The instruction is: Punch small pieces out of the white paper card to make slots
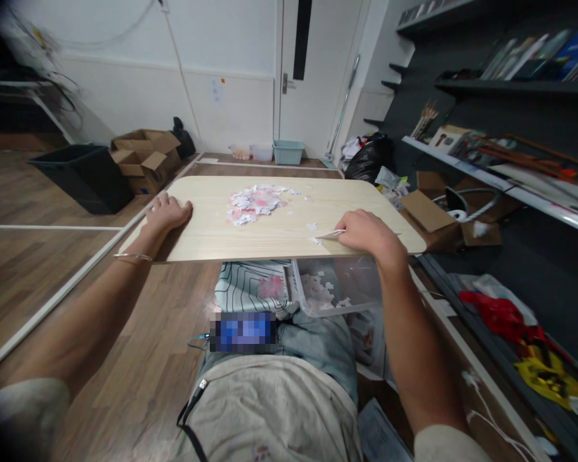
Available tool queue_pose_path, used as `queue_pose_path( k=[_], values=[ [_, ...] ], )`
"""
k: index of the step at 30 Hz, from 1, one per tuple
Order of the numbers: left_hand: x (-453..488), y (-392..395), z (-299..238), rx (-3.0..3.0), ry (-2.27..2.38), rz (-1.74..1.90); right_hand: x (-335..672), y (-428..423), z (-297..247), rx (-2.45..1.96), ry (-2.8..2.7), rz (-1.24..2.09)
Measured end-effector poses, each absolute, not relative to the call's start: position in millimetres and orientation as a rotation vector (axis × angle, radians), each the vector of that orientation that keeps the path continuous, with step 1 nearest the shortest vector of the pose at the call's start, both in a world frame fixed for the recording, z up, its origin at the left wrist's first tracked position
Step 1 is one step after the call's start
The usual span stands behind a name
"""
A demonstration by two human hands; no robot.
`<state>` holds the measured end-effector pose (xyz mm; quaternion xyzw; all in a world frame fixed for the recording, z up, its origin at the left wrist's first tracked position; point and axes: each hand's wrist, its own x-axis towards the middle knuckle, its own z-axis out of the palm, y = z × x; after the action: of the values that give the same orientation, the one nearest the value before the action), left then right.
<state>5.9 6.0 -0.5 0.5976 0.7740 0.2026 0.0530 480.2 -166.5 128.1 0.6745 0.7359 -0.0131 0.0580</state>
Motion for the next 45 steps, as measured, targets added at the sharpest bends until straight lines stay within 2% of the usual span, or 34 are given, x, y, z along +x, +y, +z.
queue_pose_path(
  k=[14,26,31,37,45],
  values=[
    [19,-46,-11,2.169,2.147,0.393,476,-183,129,1.963,2.298,-0.106],
    [18,-58,-8,2.202,2.095,0.409,484,-195,125,1.906,2.35,-0.142],
    [16,-59,-8,2.19,2.053,0.399,499,-207,105,1.943,2.312,-0.119],
    [13,-60,-10,2.183,2.028,0.42,529,-230,72,1.946,2.465,-0.258],
    [11,-66,-8,2.175,2.048,0.399,515,-237,38,2.067,2.706,0.041]
  ],
)
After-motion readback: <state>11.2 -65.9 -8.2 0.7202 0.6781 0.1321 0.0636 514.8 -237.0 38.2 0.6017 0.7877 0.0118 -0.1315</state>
